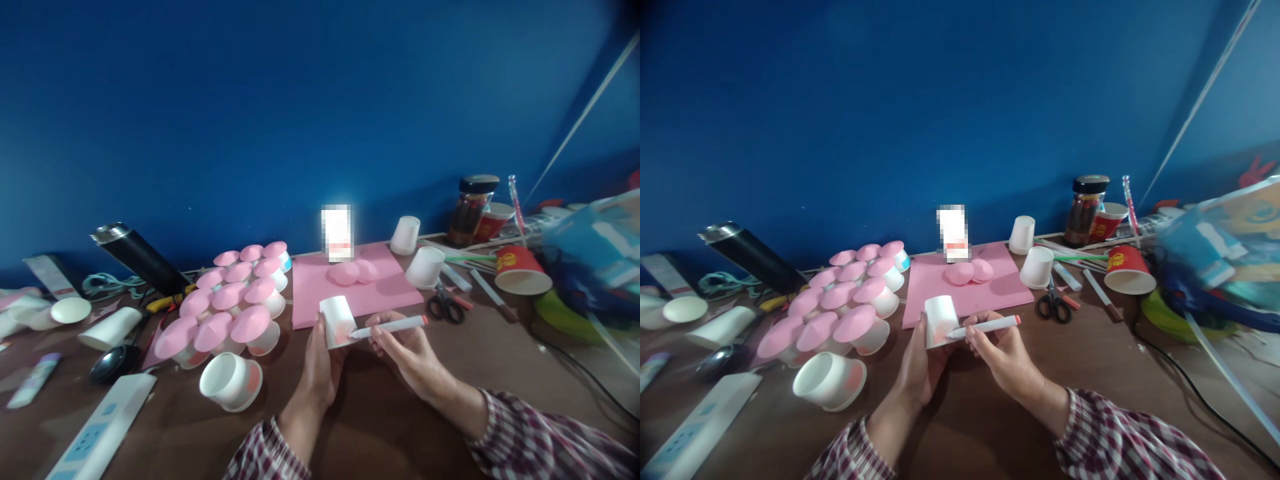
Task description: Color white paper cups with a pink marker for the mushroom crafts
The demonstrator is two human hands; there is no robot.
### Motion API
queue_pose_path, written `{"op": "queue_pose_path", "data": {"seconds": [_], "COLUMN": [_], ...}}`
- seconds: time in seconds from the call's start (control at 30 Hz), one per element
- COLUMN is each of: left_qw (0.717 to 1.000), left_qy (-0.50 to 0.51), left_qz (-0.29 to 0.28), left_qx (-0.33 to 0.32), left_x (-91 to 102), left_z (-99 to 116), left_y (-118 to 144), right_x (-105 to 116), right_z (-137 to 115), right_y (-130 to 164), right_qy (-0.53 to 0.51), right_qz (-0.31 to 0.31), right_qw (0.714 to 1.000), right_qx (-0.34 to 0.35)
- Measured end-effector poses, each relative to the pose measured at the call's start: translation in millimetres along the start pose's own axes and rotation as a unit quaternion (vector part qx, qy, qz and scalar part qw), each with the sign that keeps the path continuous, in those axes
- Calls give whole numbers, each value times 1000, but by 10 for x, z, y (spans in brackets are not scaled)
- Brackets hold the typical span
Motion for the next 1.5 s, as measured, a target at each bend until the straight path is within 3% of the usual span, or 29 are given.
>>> {"op": "queue_pose_path", "data": {"seconds": [0.9,1.3,1.5], "left_qw": [1000,1000,1000], "left_qy": [-10,-12,-11], "left_qz": [9,24,4], "left_qx": [2,-5,-8], "left_x": [8,17,24], "left_z": [-2,-6,-24], "left_y": [22,-1,-3], "right_x": [-34,-13,-18], "right_z": [-58,-44,-26], "right_y": [-7,1,5], "right_qy": [24,28,23], "right_qz": [-30,-6,-18], "right_qw": [999,1000,1000], "right_qx": [-2,7,-2]}}
Point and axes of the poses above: each hand's wrist, its own y-axis away from the middle knuckle, its own x-axis out of the back of the hand, z = x × y, the point moved 3 cm from there along -y, towards the middle knuckle, and after that the axes turned 2 degrees about -z, right-handed, at the moved point
